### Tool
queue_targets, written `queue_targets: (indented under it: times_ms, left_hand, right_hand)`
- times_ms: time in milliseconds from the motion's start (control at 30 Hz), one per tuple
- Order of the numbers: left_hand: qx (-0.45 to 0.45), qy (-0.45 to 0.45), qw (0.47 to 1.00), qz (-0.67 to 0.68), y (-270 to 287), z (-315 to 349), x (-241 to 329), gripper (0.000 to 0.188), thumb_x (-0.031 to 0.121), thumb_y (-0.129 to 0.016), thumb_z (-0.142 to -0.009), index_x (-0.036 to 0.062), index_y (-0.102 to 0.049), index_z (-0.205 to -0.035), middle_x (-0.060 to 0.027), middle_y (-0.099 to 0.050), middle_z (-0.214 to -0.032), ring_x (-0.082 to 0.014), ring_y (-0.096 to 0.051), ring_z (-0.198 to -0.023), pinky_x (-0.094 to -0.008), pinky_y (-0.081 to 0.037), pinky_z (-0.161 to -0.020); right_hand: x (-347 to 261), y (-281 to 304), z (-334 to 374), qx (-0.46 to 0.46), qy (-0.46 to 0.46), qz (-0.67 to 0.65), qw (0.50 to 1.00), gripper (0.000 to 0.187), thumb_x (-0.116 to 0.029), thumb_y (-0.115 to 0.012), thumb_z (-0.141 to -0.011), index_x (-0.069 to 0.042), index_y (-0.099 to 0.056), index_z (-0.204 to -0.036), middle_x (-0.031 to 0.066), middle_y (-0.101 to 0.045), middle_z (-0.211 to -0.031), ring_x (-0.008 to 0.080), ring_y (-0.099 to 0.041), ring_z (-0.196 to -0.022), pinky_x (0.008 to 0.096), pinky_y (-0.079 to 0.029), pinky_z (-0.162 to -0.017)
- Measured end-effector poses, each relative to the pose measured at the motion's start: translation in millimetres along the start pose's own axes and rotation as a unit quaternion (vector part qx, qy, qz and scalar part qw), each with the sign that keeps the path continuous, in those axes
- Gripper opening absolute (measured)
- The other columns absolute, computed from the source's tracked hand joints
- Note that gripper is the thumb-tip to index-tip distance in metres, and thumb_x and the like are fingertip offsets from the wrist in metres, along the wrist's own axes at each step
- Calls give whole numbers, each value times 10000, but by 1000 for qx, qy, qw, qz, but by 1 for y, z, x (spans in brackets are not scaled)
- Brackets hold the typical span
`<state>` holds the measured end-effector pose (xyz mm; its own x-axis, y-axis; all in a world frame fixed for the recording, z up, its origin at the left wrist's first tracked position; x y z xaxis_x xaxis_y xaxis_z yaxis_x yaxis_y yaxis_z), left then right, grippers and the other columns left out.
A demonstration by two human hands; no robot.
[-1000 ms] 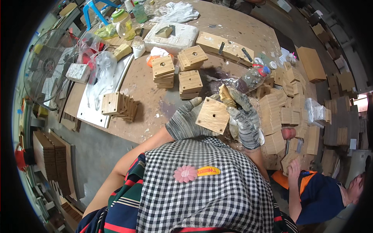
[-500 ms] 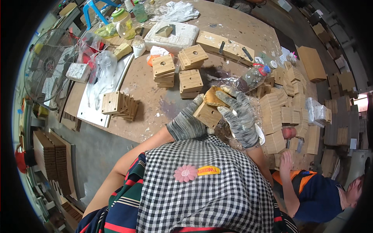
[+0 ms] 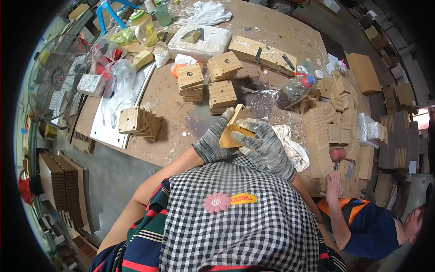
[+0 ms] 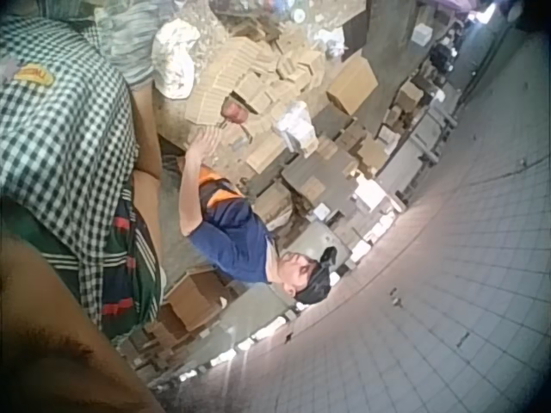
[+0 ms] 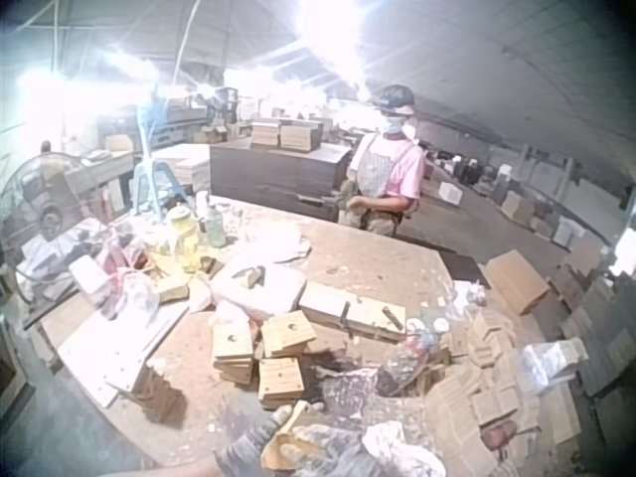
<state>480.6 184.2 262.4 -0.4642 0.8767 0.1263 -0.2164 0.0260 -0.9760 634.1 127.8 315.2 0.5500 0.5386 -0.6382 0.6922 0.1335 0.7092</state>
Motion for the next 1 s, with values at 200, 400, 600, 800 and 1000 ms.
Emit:
queue_targets:
  times_ms: [200,400,600,800,1000]
  left_hand:
    - [-21,-7,1000,-7,-5,2,4,537,435,-566,-892,105,-462,-1303,-132,-536,-1246,-249,-553,-1111,-396,-496,-935]
    - [77,-230,684,-688,-1,0,11,1008,353,-788,-707,39,-183,-1450,-168,-317,-1422,-263,-336,-1310,-356,-309,-1078]
    - [165,-250,633,-713,-15,1,14,1048,443,-752,-735,-7,-133,-1451,-165,-351,-1386,-233,-353,-1286,-324,-292,-1077]
    - [239,-120,849,-455,14,10,13,622,443,-552,-906,35,-422,-1358,-95,-565,-1156,-158,-512,-1089,-291,-427,-904]
    - [294,-200,727,-587,7,13,27,376,328,-591,-906,37,-596,-1143,-34,-614,-936,-91,-573,-784,-254,-507,-639]
  right_hand:
    - [-7,9,0,-53,19,-4,998,362,-222,-596,-857,-164,-605,-1214,97,-494,-1287,281,-447,-1210,400,-349,-1039]
    - [3,37,8,190,-49,-285,938,415,-132,-669,-825,-169,-591,-1230,74,-514,-1287,225,-452,-1225,321,-388,-1033]
    - [16,53,23,286,-129,-402,860,496,-38,-641,-815,22,-489,-1284,136,-513,-1290,216,-516,-1155,335,-421,-990]
    - [40,35,31,253,-231,-350,872,460,-14,-594,-835,34,-489,-1280,163,-488,-1323,229,-475,-1215,317,-380,-1014]
    - [25,35,26,194,-123,-67,971,376,-132,-636,-830,-92,-598,-1202,109,-543,-1251,273,-512,-1151,363,-422,-985]
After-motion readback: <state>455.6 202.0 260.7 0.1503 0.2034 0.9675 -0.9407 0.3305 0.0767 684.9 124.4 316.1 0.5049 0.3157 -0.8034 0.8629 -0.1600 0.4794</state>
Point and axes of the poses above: each hand's wrist, its own z-axis away from the middle knuckle, its own y-axis out of the back of the hand, x = y × z, the point moved 2 cm from there along -z, towards the middle knuckle
